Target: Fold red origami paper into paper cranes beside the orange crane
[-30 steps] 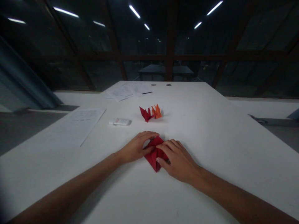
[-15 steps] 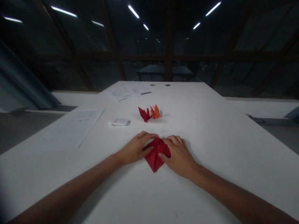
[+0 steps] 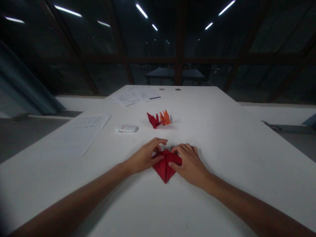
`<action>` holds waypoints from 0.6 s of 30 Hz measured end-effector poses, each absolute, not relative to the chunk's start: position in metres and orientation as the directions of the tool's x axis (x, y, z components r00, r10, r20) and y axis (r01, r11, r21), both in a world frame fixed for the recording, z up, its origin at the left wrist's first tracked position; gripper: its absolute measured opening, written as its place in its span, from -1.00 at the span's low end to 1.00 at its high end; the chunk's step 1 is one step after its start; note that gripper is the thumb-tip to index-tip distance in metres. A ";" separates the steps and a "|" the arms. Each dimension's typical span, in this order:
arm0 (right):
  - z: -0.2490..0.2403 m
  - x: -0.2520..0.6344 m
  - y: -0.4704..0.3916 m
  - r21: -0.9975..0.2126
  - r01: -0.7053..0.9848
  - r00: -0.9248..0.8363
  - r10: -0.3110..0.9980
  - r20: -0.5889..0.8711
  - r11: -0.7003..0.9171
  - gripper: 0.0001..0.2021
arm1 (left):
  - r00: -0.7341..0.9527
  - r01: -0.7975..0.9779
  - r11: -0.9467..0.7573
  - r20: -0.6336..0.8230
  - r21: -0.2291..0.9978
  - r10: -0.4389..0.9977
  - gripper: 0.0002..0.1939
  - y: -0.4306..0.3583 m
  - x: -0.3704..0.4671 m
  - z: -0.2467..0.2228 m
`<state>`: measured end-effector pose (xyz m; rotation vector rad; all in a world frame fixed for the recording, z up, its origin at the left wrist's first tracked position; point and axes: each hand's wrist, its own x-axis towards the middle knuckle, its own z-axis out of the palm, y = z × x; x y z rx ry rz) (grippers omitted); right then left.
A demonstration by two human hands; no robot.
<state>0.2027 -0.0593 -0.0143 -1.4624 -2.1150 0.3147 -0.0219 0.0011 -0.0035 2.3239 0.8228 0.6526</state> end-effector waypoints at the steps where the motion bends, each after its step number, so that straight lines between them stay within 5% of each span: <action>1: -0.014 0.203 -0.059 -0.478 0.788 -0.269 0.916 0.297 0.387 -0.74 | 0.693 0.399 -0.630 0.231 0.666 0.683 -0.42 0.002 -0.022 -0.004; 7: -0.013 0.201 -0.062 -0.445 0.756 -0.322 0.865 0.384 0.479 -0.62 | 0.734 0.426 -0.694 0.228 0.580 0.640 -0.82 0.004 -0.019 0.001; 12: -0.007 0.197 -0.069 -0.332 0.719 -0.466 0.778 0.422 0.611 -0.76 | 0.696 0.464 -0.660 0.217 0.590 0.684 -0.78 0.004 -0.018 0.001; 18: -0.004 0.195 -0.072 -0.340 0.725 -0.492 0.796 0.353 0.599 -0.73 | 0.648 0.522 -0.620 0.201 0.585 0.735 -0.71 0.002 -0.016 -0.002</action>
